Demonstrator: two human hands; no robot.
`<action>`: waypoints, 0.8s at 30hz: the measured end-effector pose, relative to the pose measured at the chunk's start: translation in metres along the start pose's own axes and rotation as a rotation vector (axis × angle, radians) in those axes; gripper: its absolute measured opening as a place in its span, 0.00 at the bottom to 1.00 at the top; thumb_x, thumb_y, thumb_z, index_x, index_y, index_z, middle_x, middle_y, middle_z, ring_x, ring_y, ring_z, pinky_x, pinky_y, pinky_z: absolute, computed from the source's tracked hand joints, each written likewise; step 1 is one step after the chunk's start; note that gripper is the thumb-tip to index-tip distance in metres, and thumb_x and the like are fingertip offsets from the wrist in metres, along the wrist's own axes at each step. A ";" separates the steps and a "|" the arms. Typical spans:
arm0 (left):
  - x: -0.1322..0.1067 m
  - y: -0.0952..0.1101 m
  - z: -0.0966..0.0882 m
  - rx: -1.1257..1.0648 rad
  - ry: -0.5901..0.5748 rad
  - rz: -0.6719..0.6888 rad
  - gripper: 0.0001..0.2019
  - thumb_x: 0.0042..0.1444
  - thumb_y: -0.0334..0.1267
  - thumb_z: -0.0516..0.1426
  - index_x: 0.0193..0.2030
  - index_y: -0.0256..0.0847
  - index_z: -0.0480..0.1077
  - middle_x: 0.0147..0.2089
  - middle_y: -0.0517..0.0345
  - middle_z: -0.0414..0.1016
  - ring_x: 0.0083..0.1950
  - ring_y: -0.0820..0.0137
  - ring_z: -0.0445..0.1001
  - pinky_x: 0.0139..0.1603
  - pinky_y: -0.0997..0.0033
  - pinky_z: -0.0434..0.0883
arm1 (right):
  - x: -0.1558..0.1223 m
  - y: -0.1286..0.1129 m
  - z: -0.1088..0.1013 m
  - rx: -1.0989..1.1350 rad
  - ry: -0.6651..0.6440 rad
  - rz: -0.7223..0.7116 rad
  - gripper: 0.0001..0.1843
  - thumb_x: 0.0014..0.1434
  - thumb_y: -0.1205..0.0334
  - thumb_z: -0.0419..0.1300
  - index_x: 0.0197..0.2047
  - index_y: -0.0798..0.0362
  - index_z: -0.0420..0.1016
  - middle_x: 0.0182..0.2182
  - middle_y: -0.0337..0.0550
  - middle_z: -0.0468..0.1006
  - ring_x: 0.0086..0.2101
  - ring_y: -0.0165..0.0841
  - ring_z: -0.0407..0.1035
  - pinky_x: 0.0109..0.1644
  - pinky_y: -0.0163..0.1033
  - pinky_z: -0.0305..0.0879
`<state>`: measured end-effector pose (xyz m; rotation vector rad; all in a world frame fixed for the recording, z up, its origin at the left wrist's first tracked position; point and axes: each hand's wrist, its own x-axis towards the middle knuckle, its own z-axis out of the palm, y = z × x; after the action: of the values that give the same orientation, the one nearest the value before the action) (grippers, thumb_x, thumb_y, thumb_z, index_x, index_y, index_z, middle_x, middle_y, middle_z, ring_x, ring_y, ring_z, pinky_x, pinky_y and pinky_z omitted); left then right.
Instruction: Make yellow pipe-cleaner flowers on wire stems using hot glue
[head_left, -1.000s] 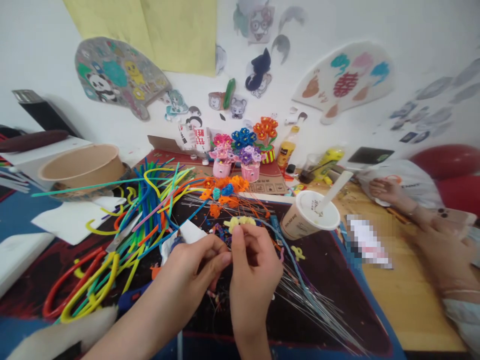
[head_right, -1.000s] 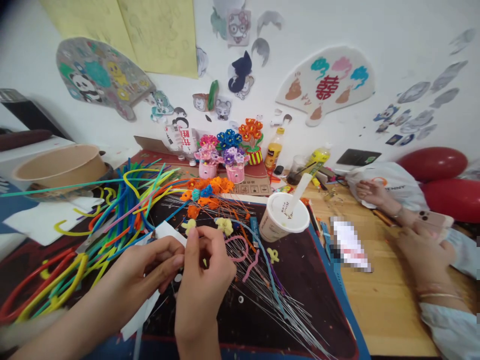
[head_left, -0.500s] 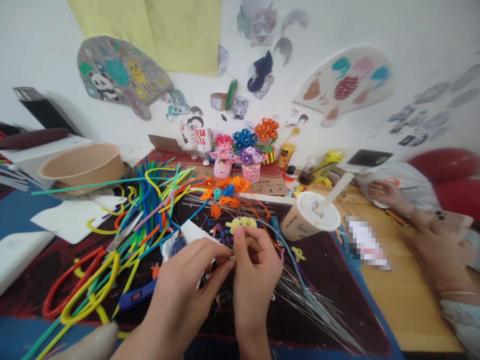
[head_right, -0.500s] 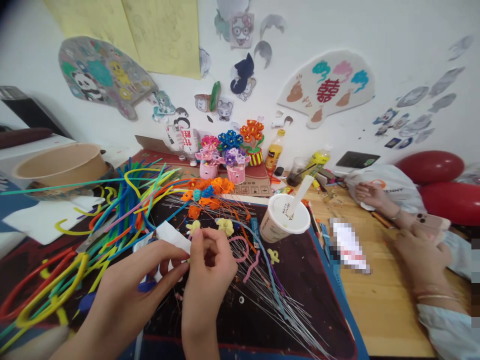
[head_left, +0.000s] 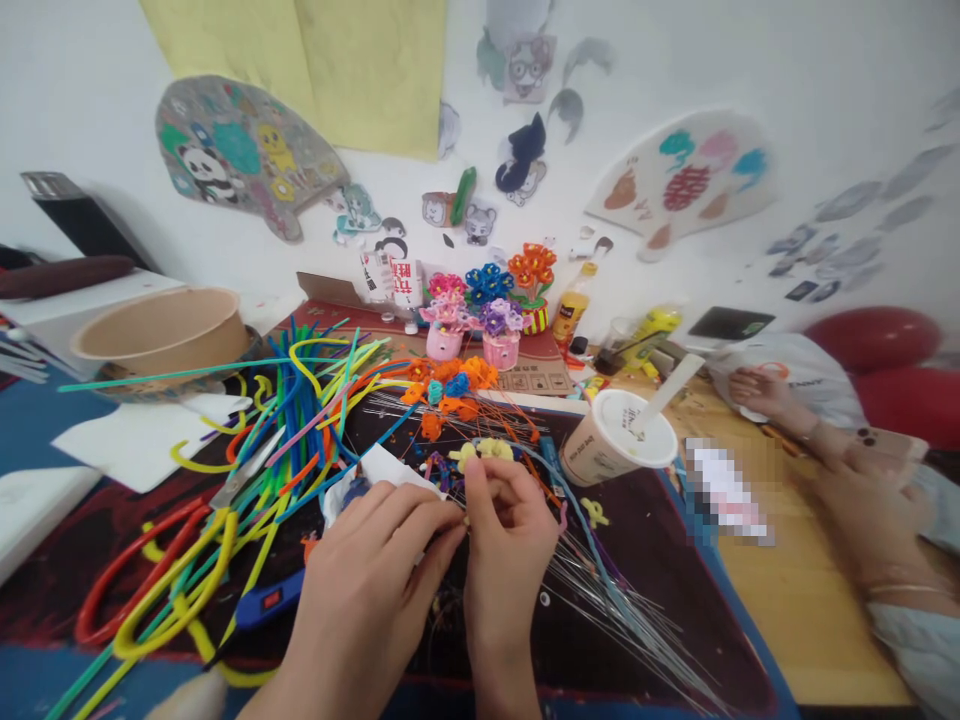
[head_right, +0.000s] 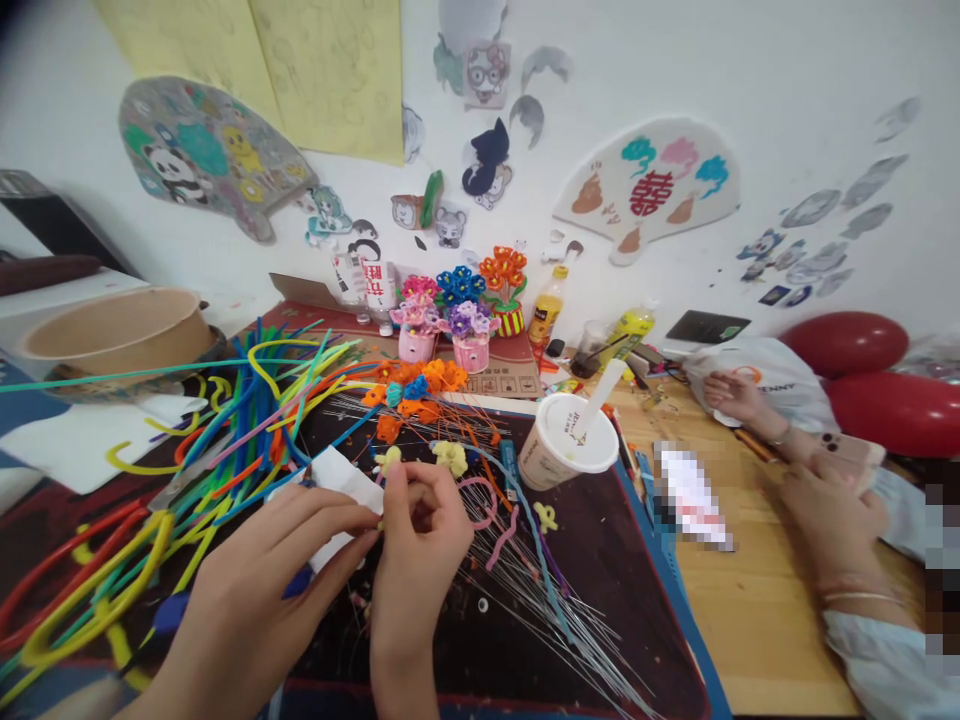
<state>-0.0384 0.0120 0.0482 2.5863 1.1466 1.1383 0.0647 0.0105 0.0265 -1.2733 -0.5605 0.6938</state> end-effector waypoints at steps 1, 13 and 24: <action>0.000 0.001 0.001 -0.011 0.014 0.000 0.07 0.64 0.31 0.53 0.36 0.42 0.72 0.33 0.61 0.78 0.33 0.68 0.74 0.35 0.68 0.70 | -0.001 0.000 0.000 -0.002 0.003 -0.006 0.13 0.53 0.54 0.67 0.28 0.56 0.74 0.16 0.32 0.68 0.19 0.26 0.60 0.21 0.30 0.57; -0.001 0.013 -0.011 -0.155 0.054 -0.121 0.08 0.61 0.27 0.56 0.38 0.46 0.69 0.33 0.66 0.76 0.30 0.77 0.74 0.32 0.80 0.70 | -0.006 -0.002 -0.010 0.275 -0.110 0.177 0.16 0.54 0.51 0.69 0.28 0.55 0.74 0.14 0.27 0.59 0.16 0.22 0.49 0.18 0.28 0.47; -0.003 0.014 -0.011 -0.042 0.162 -0.139 0.05 0.62 0.31 0.57 0.41 0.47 0.69 0.35 0.66 0.78 0.32 0.78 0.77 0.37 0.82 0.73 | -0.008 -0.007 -0.024 0.152 -0.235 0.156 0.16 0.56 0.50 0.67 0.28 0.55 0.75 0.16 0.29 0.62 0.17 0.21 0.52 0.19 0.26 0.48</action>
<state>-0.0382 -0.0024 0.0593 2.3774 1.2966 1.3436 0.0772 -0.0124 0.0280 -1.1084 -0.5911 1.0067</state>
